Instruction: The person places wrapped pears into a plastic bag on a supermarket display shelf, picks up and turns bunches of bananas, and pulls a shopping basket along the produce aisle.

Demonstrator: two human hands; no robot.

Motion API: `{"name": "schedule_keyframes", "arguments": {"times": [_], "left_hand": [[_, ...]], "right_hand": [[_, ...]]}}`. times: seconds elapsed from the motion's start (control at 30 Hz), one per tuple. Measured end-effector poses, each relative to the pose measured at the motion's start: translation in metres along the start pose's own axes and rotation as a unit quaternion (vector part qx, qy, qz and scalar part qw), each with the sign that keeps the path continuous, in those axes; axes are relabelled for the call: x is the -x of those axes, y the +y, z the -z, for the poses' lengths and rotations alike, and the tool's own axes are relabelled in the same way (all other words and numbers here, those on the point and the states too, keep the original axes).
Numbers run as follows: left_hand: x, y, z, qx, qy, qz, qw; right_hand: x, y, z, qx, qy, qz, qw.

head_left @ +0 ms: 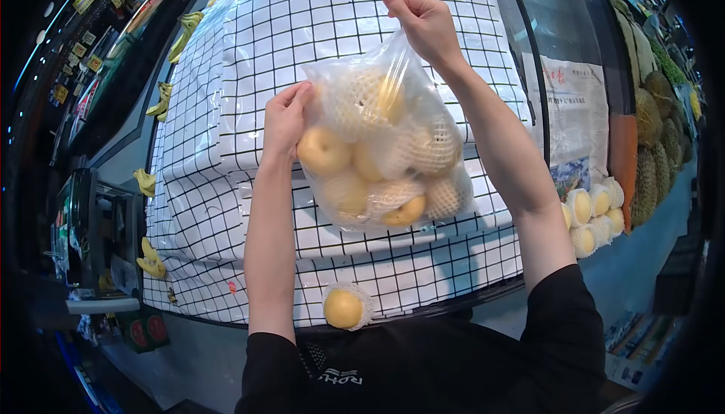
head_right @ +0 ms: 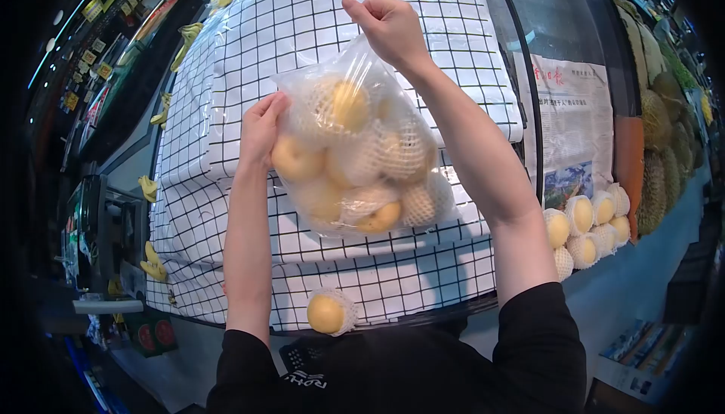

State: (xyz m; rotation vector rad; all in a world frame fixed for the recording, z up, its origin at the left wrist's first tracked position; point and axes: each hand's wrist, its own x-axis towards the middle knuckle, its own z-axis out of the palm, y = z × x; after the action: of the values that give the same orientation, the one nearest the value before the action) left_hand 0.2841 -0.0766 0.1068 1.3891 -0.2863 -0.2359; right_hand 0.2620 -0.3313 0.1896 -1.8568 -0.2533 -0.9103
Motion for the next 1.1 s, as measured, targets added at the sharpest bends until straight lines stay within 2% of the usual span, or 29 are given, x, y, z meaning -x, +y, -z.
{"name": "schedule_keyframes", "arguments": {"times": [0.1, 0.13, 0.2, 0.27, 0.3, 0.37, 0.4, 0.5, 0.57, 0.63, 0.7, 0.73, 0.83, 0.87, 0.9, 0.97, 1.03, 1.1], "left_hand": [[-0.001, -0.001, 0.0, 0.049, 0.011, -0.004, 0.999], [-0.001, -0.002, 0.003, 0.077, -0.006, -0.005, 0.997], [0.0, -0.002, 0.009, 0.105, -0.022, -0.004, 0.994], [0.001, 0.001, 0.018, 0.103, -0.113, 0.007, 0.988], [0.0, -0.001, 0.023, 0.104, -0.109, 0.007, 0.989], [-0.004, -0.009, 0.032, 0.014, -0.11, -0.009, 0.994], [-0.003, -0.008, 0.031, 0.014, -0.109, -0.008, 0.994], [-0.005, -0.004, 0.029, -0.062, -0.106, -0.044, 0.991], [-0.013, -0.005, 0.036, -0.138, -0.124, -0.101, 0.978], [-0.02, -0.005, 0.044, -0.141, -0.131, -0.095, 0.977], [-0.019, -0.004, 0.044, -0.145, -0.14, -0.087, 0.976], [-0.015, -0.003, 0.039, -0.145, -0.124, -0.095, 0.977], [-0.007, -0.009, 0.032, -0.117, -0.083, -0.123, 0.982], [-0.006, -0.014, 0.031, -0.086, -0.053, -0.144, 0.984], [-0.006, -0.021, 0.031, -0.086, -0.054, -0.144, 0.984], [-0.007, -0.036, 0.033, -0.019, 0.073, -0.161, 0.984], [-0.006, -0.04, 0.03, 0.028, 0.082, -0.154, 0.984], [-0.005, -0.04, 0.023, 0.075, 0.093, -0.148, 0.982]], "right_hand": [[0.01, 0.015, 0.01, -0.019, -0.011, -0.036, 0.999], [0.013, 0.02, 0.02, -0.008, -0.072, -0.121, 0.99], [0.026, 0.036, 0.025, -0.042, -0.098, -0.106, 0.989], [0.034, 0.044, 0.035, -0.085, -0.169, -0.077, 0.979], [0.037, 0.041, 0.038, -0.087, -0.173, -0.077, 0.978], [0.043, 0.034, 0.042, -0.053, -0.203, -0.09, 0.974], [0.043, 0.031, 0.044, -0.083, -0.197, -0.132, 0.968], [0.035, 0.037, 0.048, -0.069, -0.252, -0.146, 0.954], [0.031, 0.032, 0.052, -0.054, -0.248, -0.139, 0.957], [0.025, 0.032, 0.051, -0.04, -0.244, -0.131, 0.96], [0.013, 0.034, 0.048, 0.115, -0.254, -0.222, 0.934], [0.009, 0.031, 0.045, 0.094, -0.23, -0.252, 0.935], [-0.002, 0.022, 0.036, 0.118, -0.252, -0.241, 0.93], [-0.003, 0.02, 0.033, 0.051, -0.252, -0.243, 0.935], [-0.004, 0.02, 0.032, 0.051, -0.251, -0.243, 0.935], [-0.007, 0.02, 0.027, 0.02, -0.173, -0.192, 0.966], [-0.007, 0.022, 0.026, 0.046, -0.143, -0.188, 0.971], [-0.009, 0.023, 0.029, 0.201, -0.119, -0.09, 0.968]]}}
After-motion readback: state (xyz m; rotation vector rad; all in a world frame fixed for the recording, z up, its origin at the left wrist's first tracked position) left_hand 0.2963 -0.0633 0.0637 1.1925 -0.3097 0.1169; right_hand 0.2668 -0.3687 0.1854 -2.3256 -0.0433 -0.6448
